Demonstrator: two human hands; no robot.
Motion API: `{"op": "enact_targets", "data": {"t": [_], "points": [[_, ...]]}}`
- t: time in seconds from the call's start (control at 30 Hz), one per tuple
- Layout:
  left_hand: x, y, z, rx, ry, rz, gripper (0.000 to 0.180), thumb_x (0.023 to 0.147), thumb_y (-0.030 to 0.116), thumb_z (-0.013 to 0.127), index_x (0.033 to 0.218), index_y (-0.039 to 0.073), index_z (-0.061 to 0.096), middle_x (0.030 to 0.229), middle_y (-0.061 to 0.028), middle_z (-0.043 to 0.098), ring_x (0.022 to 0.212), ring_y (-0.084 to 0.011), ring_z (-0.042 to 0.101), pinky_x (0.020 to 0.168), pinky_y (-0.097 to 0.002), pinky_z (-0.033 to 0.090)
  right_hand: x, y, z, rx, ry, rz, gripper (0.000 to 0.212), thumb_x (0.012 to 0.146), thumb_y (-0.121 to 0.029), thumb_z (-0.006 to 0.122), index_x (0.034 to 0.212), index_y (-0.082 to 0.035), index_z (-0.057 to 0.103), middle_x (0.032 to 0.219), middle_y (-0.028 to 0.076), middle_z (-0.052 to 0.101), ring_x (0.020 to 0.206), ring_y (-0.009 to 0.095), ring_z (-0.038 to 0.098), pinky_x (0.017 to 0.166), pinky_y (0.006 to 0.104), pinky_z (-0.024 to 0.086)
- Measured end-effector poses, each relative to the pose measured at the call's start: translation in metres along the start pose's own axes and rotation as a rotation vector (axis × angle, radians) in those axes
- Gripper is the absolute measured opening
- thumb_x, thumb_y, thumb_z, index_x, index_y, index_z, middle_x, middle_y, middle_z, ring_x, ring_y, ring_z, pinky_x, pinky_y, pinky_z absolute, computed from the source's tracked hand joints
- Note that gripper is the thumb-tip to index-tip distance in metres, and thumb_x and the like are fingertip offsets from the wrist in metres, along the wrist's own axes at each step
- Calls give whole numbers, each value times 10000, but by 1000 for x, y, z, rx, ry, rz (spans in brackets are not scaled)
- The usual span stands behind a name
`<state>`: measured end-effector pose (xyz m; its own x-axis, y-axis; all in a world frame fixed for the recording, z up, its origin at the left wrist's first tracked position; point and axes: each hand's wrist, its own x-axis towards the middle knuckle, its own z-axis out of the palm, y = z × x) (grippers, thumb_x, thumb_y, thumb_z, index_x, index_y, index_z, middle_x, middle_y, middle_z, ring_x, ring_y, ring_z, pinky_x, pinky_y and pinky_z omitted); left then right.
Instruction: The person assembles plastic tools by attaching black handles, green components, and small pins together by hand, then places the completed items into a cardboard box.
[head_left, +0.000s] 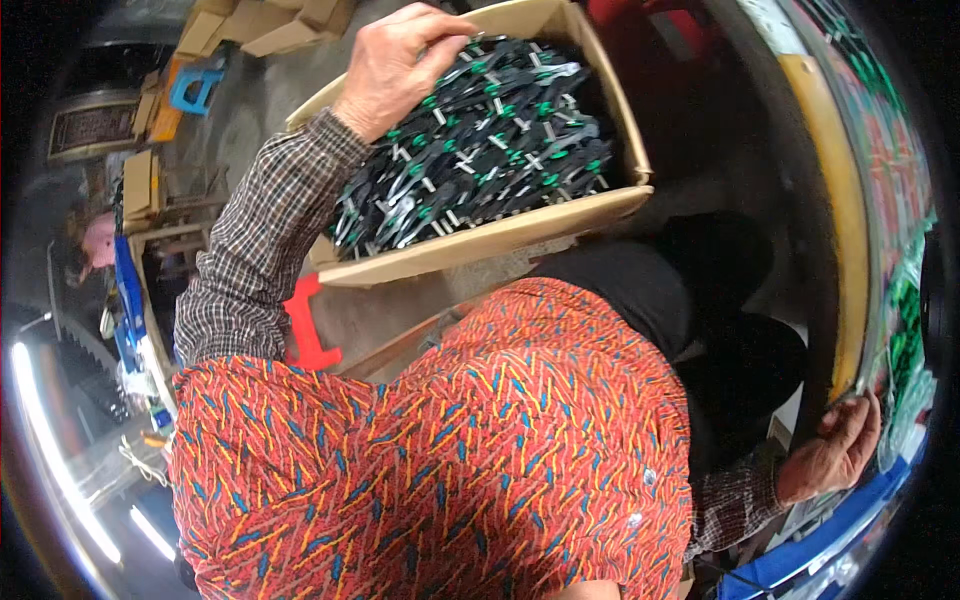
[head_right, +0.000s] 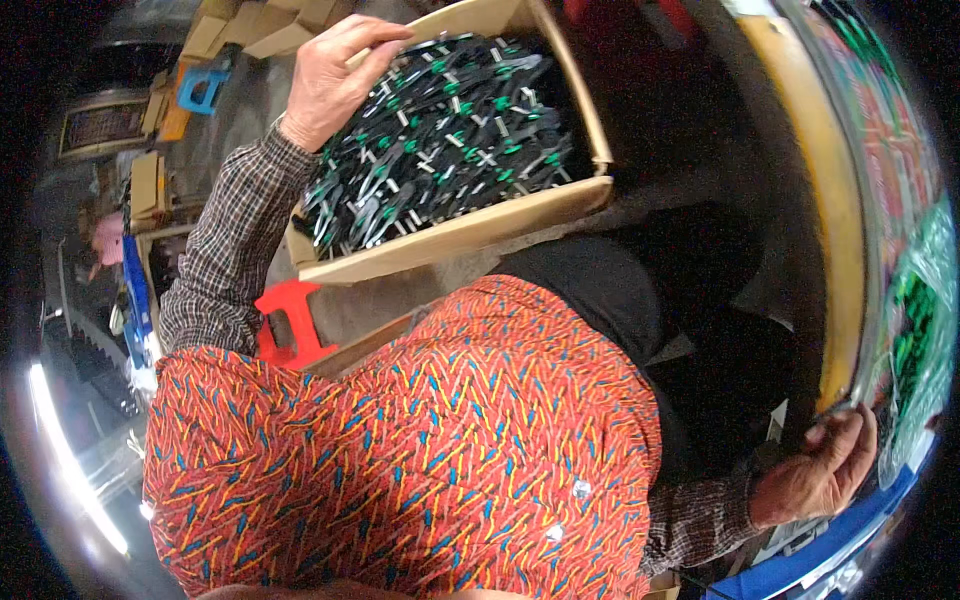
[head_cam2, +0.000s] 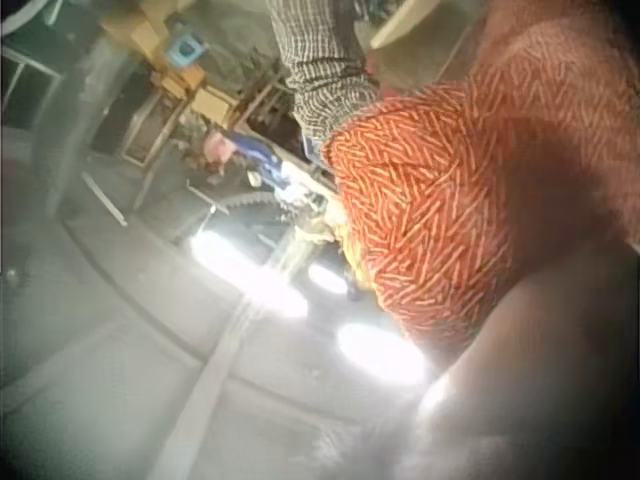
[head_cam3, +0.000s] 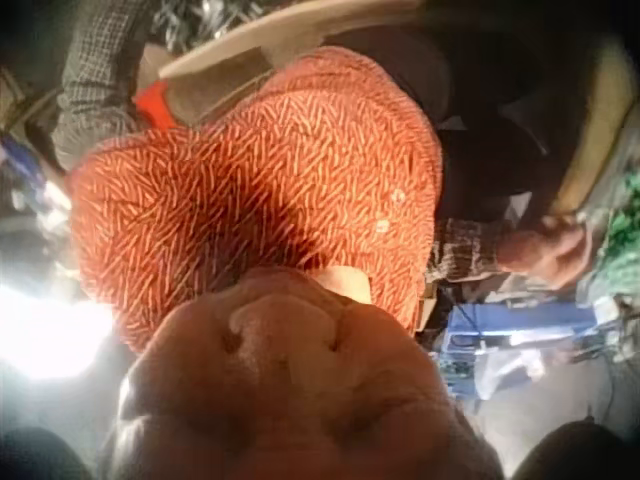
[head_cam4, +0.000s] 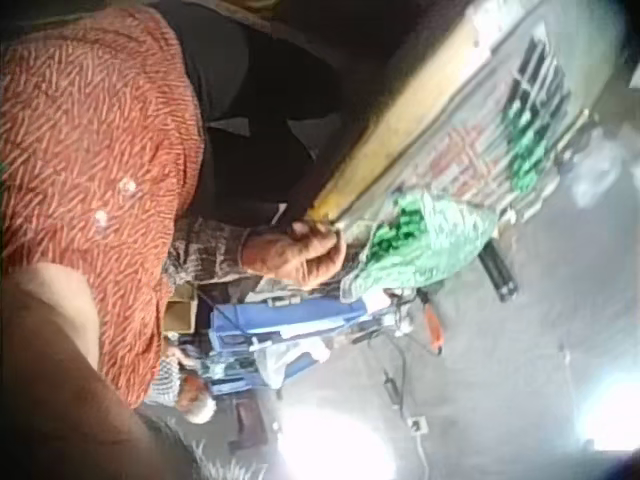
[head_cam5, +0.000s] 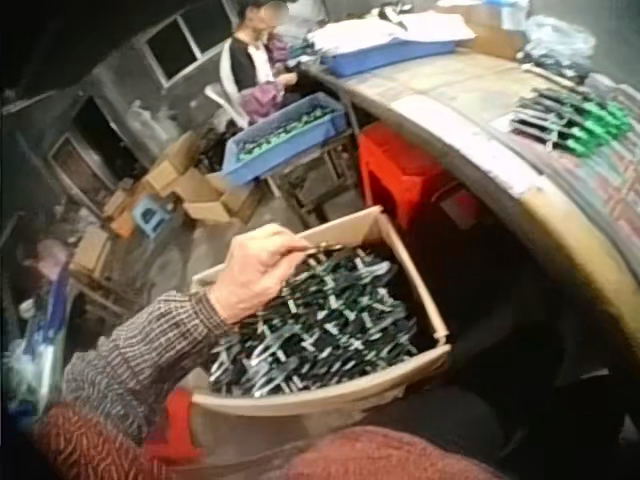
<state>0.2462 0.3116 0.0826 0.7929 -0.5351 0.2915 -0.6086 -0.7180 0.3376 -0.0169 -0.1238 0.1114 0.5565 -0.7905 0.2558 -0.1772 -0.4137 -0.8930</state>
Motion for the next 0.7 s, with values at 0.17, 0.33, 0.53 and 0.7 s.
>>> {"op": "enact_targets", "data": {"t": [0.17, 0.33, 0.53, 0.7], "points": [[-88, -64, -17, 154, -77, -306, 173, 857, 154, 622, 960, 34, 690, 860, -110, 660, 770, -227, 644, 701, -306, 499, 0, 9, 4, 36, -20, 53, 206, 934, -99, 585, 1086, 31, 634, 806, 11, 600, 649, 55, 455, 578, 180, 360], [-154, -99, -28, 74, -42, -507, 197, 828, 173, 621, 935, 23, 691, 848, -140, 662, 753, -275, 645, 696, -335, 501, -8, -3, 4, -81, -2, -3, 248, 929, -108, 587, 1122, 47, 603, 857, 45, 609, 662, 75, 471, 582, 169, 374], [-198, -118, -29, 129, -177, -666, 233, 794, 211, 631, 914, 20, 691, 861, -163, 670, 778, -279, 658, 711, -355, 508, -9, -5, 6, -132, 22, 9, 261, 929, -142, 595, 1117, 38, 620, 875, 44, 613, 727, 79, 513, 603, 172, 402], [-191, -125, -17, 88, -563, -748, 240, 761, 225, 664, 905, 36, 696, 816, -162, 673, 780, -282, 661, 704, -370, 507, -7, -1, 10, -174, 55, -29, 265, 929, -151, 597, 1117, 34, 624, 849, 41, 609, 701, 83, 495, 594, 176, 390]]}}
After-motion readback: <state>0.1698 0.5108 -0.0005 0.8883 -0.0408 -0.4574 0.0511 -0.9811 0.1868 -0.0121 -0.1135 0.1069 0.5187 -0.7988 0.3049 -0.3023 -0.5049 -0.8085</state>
